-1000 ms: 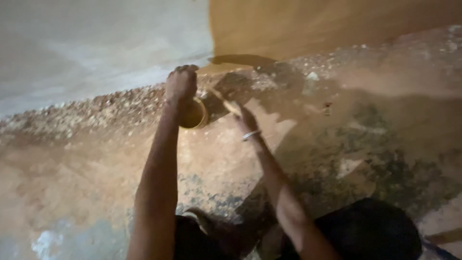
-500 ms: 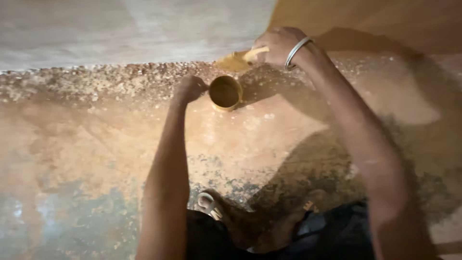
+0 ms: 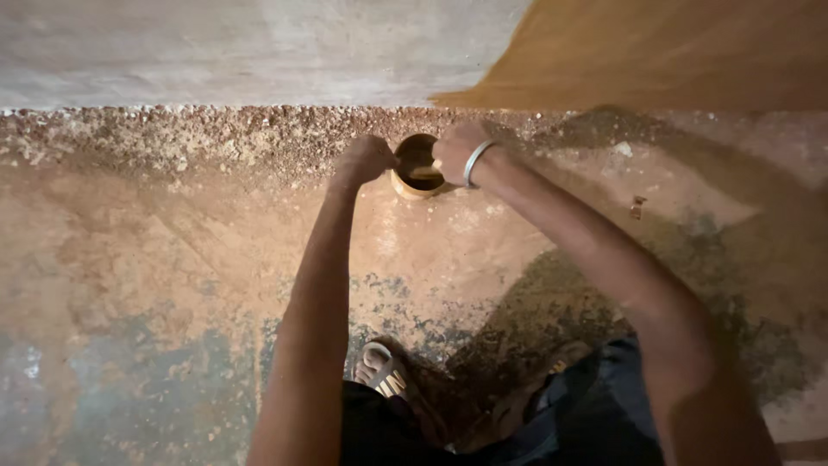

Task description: The person paints a wall with a brush, repeatedly dipping the brush into a small container of paint and applying it in vertical strokes. The person remains crouched or seated on the floor throughout the task.

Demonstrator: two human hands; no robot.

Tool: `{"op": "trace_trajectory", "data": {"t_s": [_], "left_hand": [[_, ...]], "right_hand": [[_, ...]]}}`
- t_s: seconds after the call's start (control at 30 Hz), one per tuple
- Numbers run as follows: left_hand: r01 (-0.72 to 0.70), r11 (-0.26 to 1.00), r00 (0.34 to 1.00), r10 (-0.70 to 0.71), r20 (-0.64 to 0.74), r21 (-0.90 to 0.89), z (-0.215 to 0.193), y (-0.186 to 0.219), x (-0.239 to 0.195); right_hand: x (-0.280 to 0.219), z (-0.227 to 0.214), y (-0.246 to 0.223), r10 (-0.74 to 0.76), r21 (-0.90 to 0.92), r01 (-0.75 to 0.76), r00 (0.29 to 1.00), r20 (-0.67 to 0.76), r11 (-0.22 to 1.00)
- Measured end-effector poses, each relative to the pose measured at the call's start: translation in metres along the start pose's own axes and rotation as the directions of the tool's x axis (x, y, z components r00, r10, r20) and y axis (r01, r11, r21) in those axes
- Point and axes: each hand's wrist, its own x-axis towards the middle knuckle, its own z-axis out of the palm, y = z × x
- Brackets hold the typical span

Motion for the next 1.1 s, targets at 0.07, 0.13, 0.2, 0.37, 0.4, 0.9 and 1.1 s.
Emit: {"op": "trace_trajectory", "data": {"t_s": [0.07, 0.13, 0.2, 0.37, 0.4, 0.9, 1.1], "left_hand": [[-0.025, 0.999, 1.0, 0.025, -0.001, -0.028, 0.0, 0.0, -0.001], [-0.072, 0.994, 0.997, 0.071, -0.012, -0.08, -0.001, 0.0, -0.004], [-0.023, 0.998, 0.999, 0.026, 0.046, -0.059, 0.0, 0.003, -0.006], [-0.064, 0.998, 0.995, 0.065, 0.075, -0.004, -0.009, 0.0, -0.01], [-0.054, 0.999, 0.996, 0.054, 0.074, 0.004, -0.01, 0.002, -0.01], [0.206, 0.976, 0.979, -0.205, -0.021, 0.073, -0.032, -0.029, -0.041], [0.174, 0.981, 0.985, -0.174, -0.009, 0.086, -0.032, -0.039, -0.045]], "right_hand": [[0.015, 0.013, -0.01, 0.018, 0.039, -0.022, 0.995, 0.095, 0.999], [0.024, 0.026, -0.014, 0.002, 0.026, -0.002, 1.0, -0.005, 1.0], [0.024, 0.039, -0.009, 0.003, 0.027, -0.002, 0.999, -0.052, 1.0], [0.017, 0.037, -0.005, 0.021, 0.075, -0.001, 0.964, -0.265, 0.997], [0.014, 0.035, -0.004, 0.01, 0.063, 0.009, 0.958, -0.285, 0.998], [-0.047, 0.067, -0.018, -0.166, -0.064, 0.154, 0.905, -0.393, 0.986], [-0.054, 0.061, -0.019, -0.192, -0.06, 0.183, 0.903, -0.385, 0.981]]}}
